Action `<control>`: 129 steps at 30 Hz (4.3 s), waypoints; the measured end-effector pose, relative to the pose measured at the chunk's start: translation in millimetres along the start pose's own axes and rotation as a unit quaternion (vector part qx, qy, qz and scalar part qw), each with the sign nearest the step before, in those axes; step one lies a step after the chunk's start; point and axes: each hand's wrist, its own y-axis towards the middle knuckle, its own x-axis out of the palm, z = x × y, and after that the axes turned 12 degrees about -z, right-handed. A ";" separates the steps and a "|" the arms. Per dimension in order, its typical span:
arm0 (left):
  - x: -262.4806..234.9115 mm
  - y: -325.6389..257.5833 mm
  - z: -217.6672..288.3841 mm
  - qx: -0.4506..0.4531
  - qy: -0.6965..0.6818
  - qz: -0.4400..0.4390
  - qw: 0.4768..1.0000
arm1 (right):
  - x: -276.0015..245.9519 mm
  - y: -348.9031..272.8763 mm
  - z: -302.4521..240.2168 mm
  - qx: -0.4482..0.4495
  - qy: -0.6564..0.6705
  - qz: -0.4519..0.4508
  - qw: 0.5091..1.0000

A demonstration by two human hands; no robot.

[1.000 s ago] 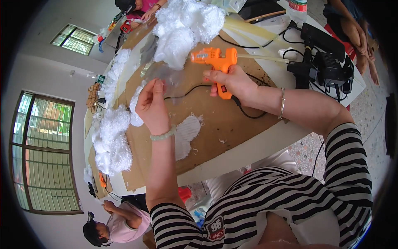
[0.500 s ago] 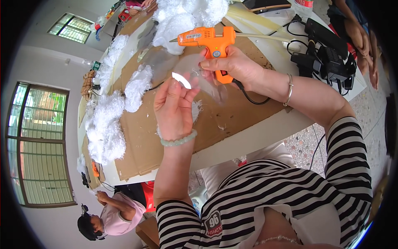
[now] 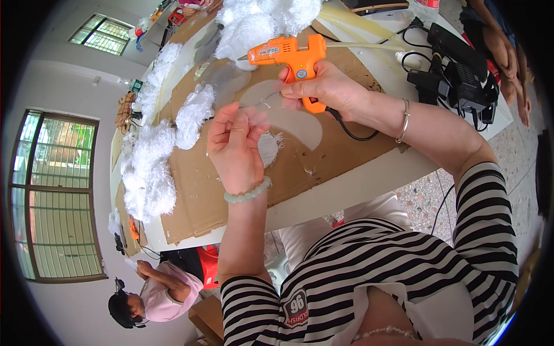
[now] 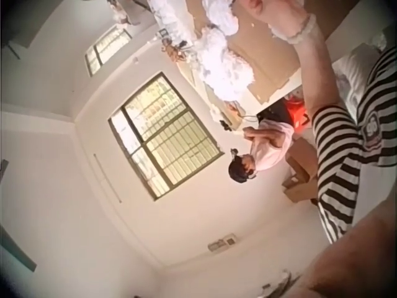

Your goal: Using a hot glue gun to attach white fiberfill stuffing to white fabric toy parts.

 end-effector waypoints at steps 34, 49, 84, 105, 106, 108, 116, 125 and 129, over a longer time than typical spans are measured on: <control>-102.1 134.8 -23.2 0.114 0.188 0.313 0.924 | -6.3 1.6 7.1 0.033 -0.038 0.096 0.994; -120.8 127.5 -33.1 0.081 0.768 0.113 0.625 | -7.3 0.3 9.5 0.056 -0.062 0.085 0.993; -85.8 -84.0 34.0 0.184 0.845 -0.138 0.482 | -12.1 4.1 16.9 0.064 -0.112 0.073 0.989; -102.9 -47.3 35.2 -0.153 0.309 0.039 0.938 | -9.4 7.6 12.7 0.063 -0.072 0.073 0.993; -102.5 -46.8 32.6 -0.156 0.313 0.036 0.936 | -10.0 7.6 12.8 0.062 -0.070 0.072 0.993; -101.4 -47.0 31.4 -0.159 0.319 0.034 0.934 | -7.7 7.9 12.0 0.062 -0.067 0.071 0.993; -94.6 -43.2 29.3 -0.141 0.319 0.053 0.936 | -6.8 8.9 11.6 0.078 -0.069 0.074 0.992; -97.8 -45.6 21.3 -0.140 0.375 0.044 0.915 | -6.5 9.2 12.0 0.069 -0.065 0.061 0.994; -93.2 -47.2 17.9 -0.128 0.407 0.048 0.903 | -7.1 7.0 12.0 0.056 -0.065 0.052 0.995</control>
